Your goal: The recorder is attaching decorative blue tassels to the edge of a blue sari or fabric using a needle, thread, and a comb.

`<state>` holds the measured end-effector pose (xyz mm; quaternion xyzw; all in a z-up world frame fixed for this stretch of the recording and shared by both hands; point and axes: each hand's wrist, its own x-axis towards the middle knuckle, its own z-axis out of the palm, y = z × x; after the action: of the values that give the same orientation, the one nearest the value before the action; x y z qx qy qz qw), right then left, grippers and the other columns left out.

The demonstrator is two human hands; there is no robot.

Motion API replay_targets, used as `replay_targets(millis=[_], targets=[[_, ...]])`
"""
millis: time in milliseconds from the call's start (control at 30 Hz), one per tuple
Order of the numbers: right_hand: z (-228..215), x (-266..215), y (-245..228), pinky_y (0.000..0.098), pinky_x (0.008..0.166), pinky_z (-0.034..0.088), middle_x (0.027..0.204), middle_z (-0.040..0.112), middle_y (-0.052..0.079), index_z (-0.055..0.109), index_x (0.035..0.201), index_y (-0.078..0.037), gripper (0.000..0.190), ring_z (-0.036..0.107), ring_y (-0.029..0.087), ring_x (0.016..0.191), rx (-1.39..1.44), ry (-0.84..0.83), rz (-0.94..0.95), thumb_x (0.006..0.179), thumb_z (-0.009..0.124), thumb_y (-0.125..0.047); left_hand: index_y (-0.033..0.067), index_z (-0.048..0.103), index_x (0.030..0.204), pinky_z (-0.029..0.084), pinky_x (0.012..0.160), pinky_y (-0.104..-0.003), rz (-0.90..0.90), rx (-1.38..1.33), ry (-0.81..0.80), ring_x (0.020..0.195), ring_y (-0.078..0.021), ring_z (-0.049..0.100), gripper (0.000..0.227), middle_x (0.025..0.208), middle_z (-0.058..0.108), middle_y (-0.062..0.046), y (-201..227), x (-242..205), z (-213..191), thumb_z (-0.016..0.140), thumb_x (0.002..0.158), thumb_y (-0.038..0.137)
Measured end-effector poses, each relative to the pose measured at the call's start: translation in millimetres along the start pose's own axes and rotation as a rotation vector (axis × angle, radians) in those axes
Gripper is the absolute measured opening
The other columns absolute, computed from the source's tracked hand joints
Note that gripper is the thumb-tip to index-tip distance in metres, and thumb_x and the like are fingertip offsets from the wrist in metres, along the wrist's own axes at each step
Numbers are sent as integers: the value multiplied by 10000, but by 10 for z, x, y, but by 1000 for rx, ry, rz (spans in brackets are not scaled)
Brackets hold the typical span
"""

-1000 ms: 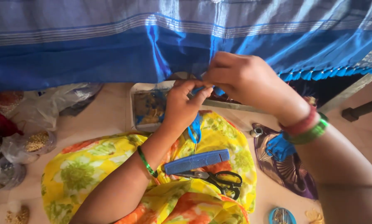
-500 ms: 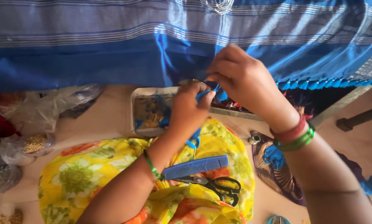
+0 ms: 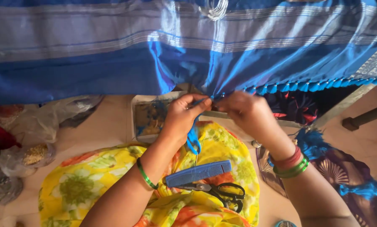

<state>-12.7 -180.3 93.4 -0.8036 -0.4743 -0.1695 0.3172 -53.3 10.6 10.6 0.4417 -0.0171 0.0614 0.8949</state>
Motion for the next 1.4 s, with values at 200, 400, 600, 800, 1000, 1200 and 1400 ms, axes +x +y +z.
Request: replay_targets(millis=[200, 400, 600, 800, 1000, 1200, 1400], targets=[[-299, 177, -353, 409, 739, 554, 895, 645, 81, 729, 991, -76, 262, 661, 302, 837, -194, -112, -216, 755, 692, 31, 27, 750, 984, 660, 654, -352, 81, 224, 41, 768, -122, 674, 141, 856, 699, -42, 193, -129, 124, 766, 900, 140], [-345, 558, -493, 399, 714, 551, 939, 628, 52, 723, 991, -100, 277, 655, 278, 876, -261, -192, -384, 734, 673, -10, 45, 748, 902, 532, 808, -395, 769, 1055, 121, 881, -290, 688, 119, 875, 729, -112, 311, -201, 224, 808, 807, 84], [-145, 728, -417, 433, 585, 518, 918, 601, 87, 700, 927, -108, 149, 645, 326, 692, -347, -155, -282, 803, 674, -30, 82, 744, 989, 538, 847, -393, 807, 1076, 206, 949, -283, 682, 128, 981, 730, -74, 368, -293, 300, 777, 866, 86], [-201, 622, -458, 446, 630, 527, 907, 614, 81, 700, 887, -102, 97, 652, 348, 740, -336, -135, -228, 818, 681, -36, 74, 711, 1108, 473, 762, -445, 1168, 1543, 196, 915, -301, 631, 233, 960, 683, -77, 367, -292, 354, 686, 876, 68], [-72, 266, -381, 337, 621, 538, 873, 695, 94, 687, 958, -29, 87, 685, 228, 719, 18, 155, 68, 884, 728, -14, 53, 708, 944, 550, 648, -393, 604, 954, 224, 756, -219, 682, 83, 869, 682, -79, 50, -72, 186, 772, 909, 92], [253, 44, 138, 240, 509, 517, 855, 751, 82, 653, 974, 15, 78, 732, 111, 727, 659, 125, 594, 930, 707, -20, 64, 763, 1002, 611, 544, -267, 227, 446, 100, 666, -53, 644, 100, 848, 735, -3, -147, 35, 92, 781, 915, 112], [371, -15, 265, 258, 646, 614, 879, 770, 117, 708, 1000, 46, 92, 744, 160, 732, 958, 118, 658, 926, 704, -9, 77, 772, 1020, 540, 593, -293, 577, 880, 214, 652, -83, 654, 158, 913, 782, -49, -83, -36, 96, 822, 873, 101]])
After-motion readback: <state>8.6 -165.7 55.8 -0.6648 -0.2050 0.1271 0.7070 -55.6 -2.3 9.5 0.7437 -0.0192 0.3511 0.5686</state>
